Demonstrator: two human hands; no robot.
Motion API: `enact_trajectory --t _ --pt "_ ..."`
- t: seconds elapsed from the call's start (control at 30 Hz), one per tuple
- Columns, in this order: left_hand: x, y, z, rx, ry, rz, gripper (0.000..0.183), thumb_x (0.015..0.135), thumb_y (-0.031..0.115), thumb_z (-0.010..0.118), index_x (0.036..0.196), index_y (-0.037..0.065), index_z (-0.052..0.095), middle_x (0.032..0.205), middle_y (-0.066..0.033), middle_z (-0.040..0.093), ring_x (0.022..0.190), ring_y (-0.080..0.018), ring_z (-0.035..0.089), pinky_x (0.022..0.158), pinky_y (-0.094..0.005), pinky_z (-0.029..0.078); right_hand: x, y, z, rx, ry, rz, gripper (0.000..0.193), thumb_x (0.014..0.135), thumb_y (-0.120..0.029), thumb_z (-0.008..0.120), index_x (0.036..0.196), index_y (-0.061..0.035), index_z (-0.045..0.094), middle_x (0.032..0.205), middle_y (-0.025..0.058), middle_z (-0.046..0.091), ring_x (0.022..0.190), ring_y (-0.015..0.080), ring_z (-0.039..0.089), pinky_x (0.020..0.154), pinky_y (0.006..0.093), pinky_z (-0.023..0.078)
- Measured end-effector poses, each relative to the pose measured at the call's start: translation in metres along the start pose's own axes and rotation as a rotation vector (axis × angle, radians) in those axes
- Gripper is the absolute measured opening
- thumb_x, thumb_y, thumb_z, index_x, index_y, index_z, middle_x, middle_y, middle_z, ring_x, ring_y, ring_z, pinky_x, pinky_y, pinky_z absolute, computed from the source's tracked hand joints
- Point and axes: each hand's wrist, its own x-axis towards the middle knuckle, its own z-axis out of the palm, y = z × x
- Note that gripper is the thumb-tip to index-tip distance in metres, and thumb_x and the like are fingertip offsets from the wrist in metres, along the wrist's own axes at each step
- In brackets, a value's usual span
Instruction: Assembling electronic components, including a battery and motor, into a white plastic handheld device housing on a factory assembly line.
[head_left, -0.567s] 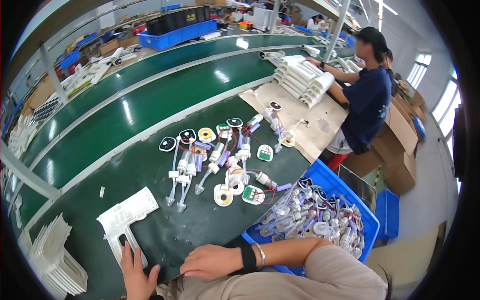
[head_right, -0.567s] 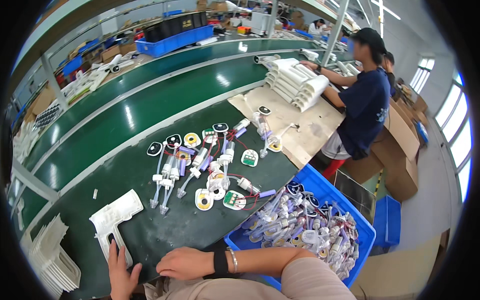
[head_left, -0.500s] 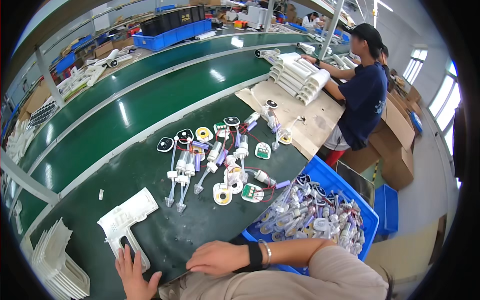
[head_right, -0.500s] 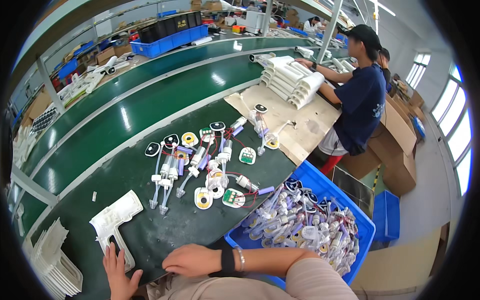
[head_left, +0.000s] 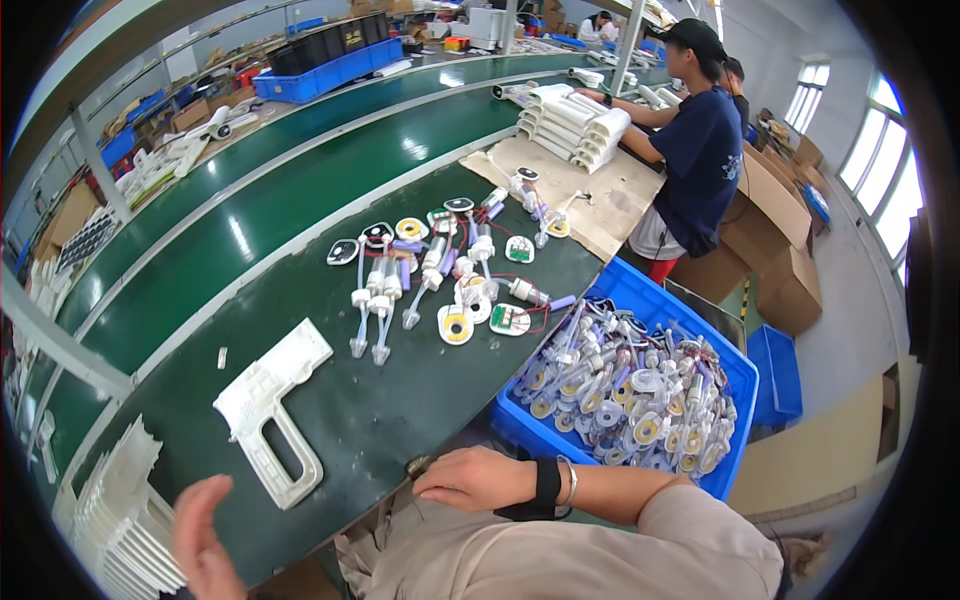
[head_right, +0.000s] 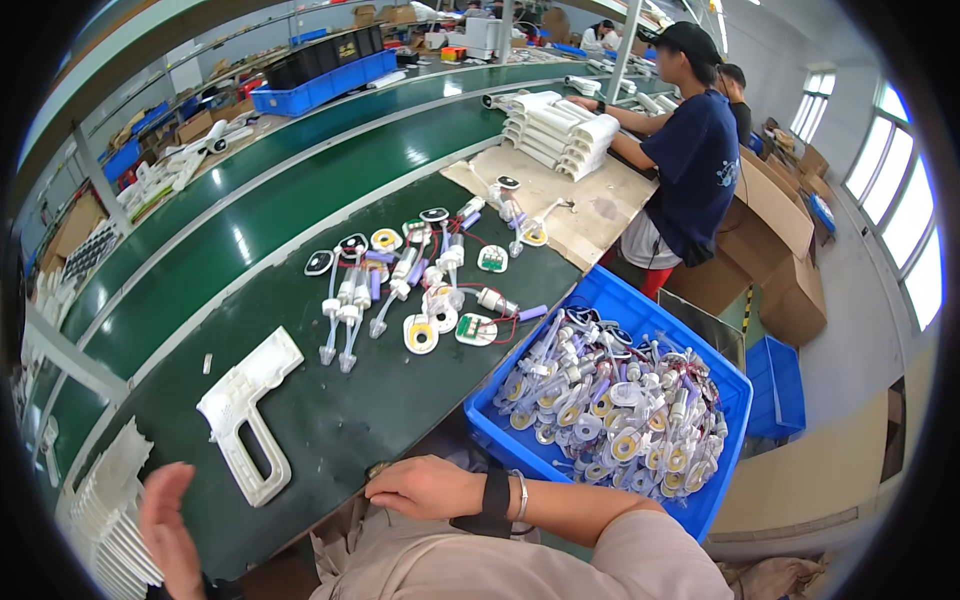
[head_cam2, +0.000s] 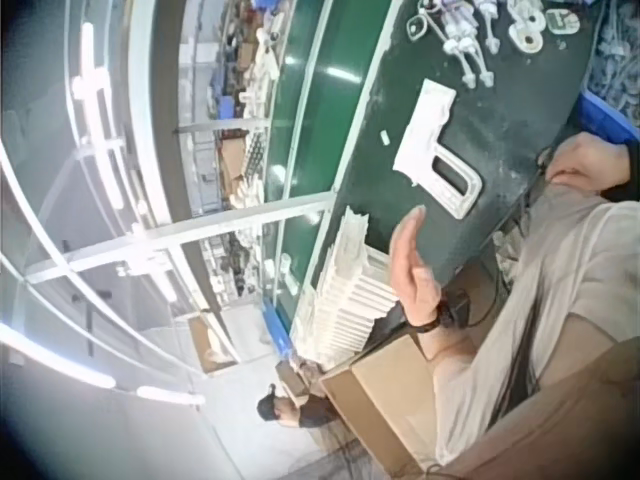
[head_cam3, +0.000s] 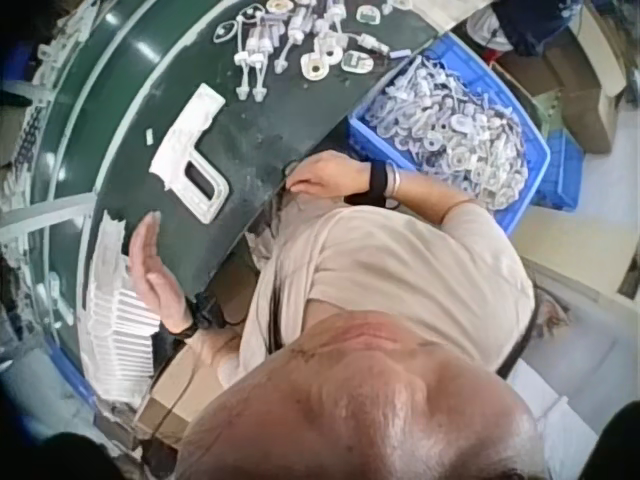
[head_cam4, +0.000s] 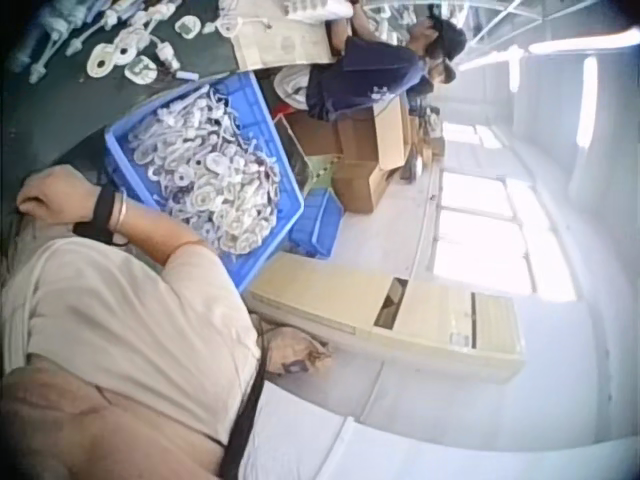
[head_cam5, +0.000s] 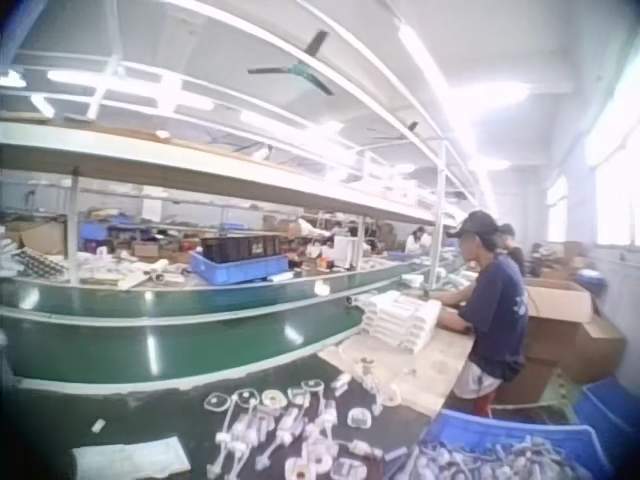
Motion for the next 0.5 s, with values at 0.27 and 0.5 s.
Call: enact_trajectory --t 0.27,0.5 --pt "-0.005 0.091 0.067 -0.801 -0.078 0.581 0.03 0.096 0.017 0.046 0.125 0.009 0.049 0.121 -0.0169 0.054 0.107 -0.0382 0.053 0.092 -0.0475 0.043 0.021 -0.031 0.011 -0.095 -0.015 -0.187 0.012 0.081 -0.01 0.066 0.091 -0.004 0.065 0.082 0.0119 0.064 0.077 0.0292 0.062 0.068 0.0379 0.05" --pt "-0.052 0.105 0.053 -0.568 0.248 0.68 0.029 0.095 0.016 0.047 0.122 0.007 0.051 0.12 -0.0157 0.056 0.107 -0.0341 0.054 0.093 -0.0436 0.043 0.041 -0.082 -0.038 0.127 0.011 -0.379 0.015 0.081 -0.006 0.063 0.094 -0.0005 0.065 0.088 0.0145 0.066 0.078 0.0307 0.063 0.071 0.0379 0.051"
